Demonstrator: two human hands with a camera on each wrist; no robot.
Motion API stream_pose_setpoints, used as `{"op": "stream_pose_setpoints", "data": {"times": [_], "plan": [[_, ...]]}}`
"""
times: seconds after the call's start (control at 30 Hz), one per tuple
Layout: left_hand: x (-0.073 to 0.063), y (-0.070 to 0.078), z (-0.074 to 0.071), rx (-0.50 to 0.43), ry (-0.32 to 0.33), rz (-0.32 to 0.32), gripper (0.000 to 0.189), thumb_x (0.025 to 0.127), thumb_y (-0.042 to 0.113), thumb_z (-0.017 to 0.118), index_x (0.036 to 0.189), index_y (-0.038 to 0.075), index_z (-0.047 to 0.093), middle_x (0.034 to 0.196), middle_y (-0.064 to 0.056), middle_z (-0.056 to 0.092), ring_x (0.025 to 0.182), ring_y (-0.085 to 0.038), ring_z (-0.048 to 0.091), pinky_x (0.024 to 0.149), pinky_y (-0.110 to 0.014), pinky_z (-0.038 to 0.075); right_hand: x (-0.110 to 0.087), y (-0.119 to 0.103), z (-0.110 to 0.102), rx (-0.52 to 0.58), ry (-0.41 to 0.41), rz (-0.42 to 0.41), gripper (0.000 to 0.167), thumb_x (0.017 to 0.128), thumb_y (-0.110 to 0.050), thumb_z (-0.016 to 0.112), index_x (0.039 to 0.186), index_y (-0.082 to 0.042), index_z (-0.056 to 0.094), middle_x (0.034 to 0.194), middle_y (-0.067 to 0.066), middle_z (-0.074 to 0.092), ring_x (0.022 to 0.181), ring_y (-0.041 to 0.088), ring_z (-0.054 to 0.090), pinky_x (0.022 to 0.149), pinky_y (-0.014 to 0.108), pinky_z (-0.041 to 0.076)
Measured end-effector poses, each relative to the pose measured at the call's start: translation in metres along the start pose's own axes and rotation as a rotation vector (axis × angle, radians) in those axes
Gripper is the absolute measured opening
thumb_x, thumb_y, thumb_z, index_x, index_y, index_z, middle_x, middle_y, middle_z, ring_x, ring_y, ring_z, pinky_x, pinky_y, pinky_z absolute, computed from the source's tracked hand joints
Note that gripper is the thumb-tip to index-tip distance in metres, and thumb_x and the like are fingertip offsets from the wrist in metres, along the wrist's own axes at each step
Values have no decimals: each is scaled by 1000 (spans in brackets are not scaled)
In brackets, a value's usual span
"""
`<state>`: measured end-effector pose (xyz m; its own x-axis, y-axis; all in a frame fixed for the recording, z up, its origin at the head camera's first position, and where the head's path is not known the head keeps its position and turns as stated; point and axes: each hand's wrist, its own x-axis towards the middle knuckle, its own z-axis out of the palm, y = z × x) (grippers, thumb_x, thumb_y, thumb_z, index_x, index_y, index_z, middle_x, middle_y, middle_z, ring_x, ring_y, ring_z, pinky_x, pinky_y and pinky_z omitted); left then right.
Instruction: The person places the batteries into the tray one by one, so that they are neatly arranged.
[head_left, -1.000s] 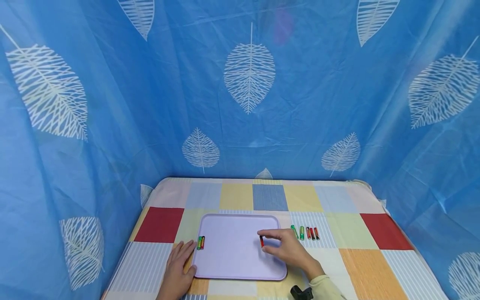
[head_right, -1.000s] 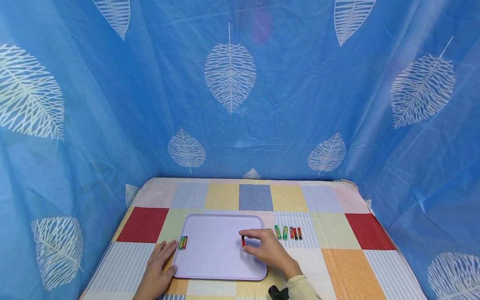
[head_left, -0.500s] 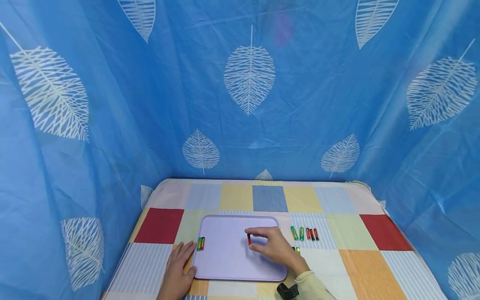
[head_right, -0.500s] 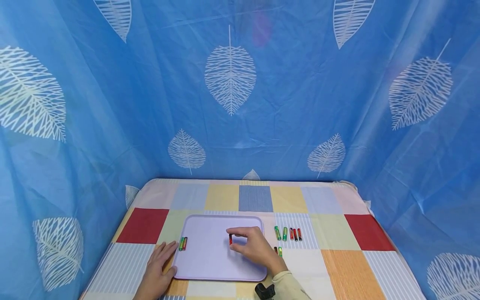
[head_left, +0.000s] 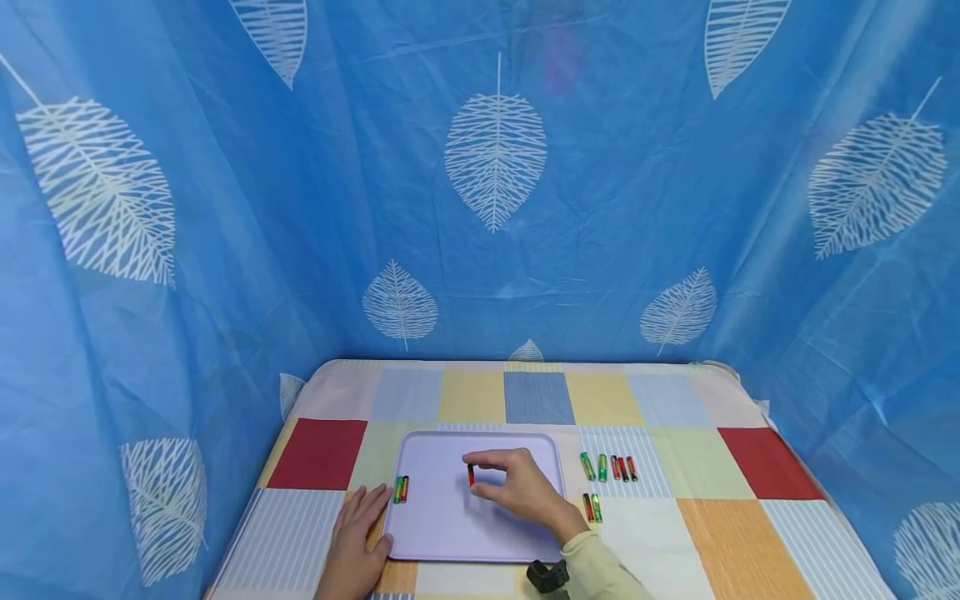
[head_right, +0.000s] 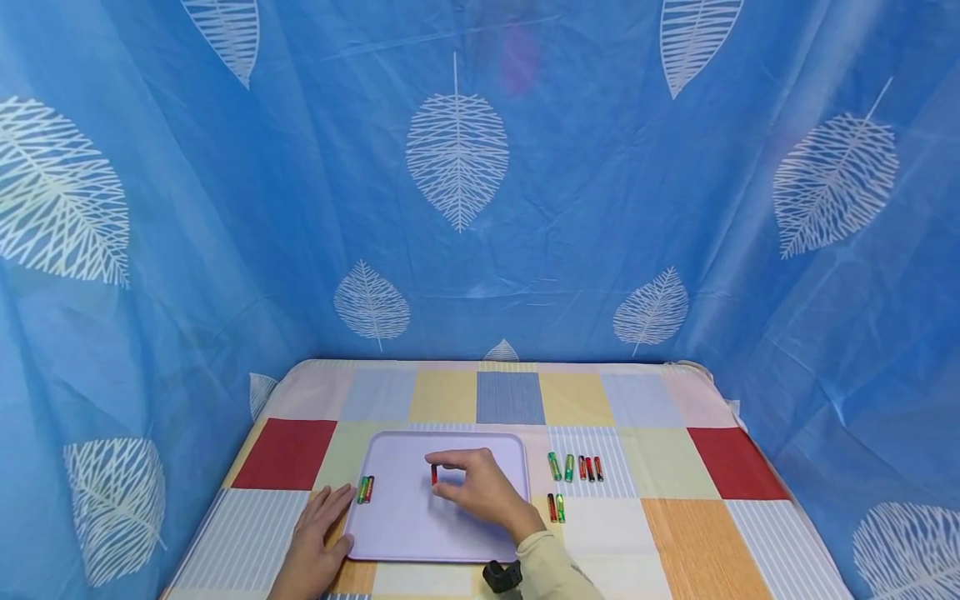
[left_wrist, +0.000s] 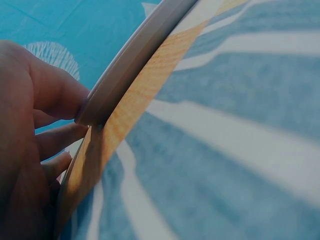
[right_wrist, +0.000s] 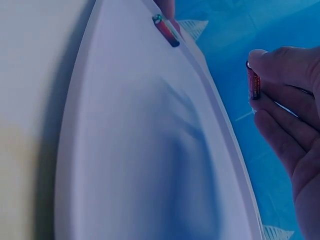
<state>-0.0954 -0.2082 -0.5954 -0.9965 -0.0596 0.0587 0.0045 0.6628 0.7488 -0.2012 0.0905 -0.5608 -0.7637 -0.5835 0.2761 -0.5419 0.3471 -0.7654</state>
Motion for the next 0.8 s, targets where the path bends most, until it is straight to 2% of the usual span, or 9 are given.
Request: {"op": "stream_pose_setpoints", "data": {"times": [0.23,0.8], "plan": [[3,1,-1,1,-42,-55,71,86,0,73,156,4,60,166,-20,52,163,-50,24,133,-74,10,14,-3,12,15,-27,21,42,96,-13,84,137,-5,76,136,4,79,122,29,77,110,37,62],[3,1,-2,-1,-61,-65,70,88,1,73,156,4,59,166,-21,51,163,-50,22,134,-73,7,36,-7,43,66,-57,39,42,94,-8,85,135,-7,77,133,3,80,124,16,75,110,30,60]]}}
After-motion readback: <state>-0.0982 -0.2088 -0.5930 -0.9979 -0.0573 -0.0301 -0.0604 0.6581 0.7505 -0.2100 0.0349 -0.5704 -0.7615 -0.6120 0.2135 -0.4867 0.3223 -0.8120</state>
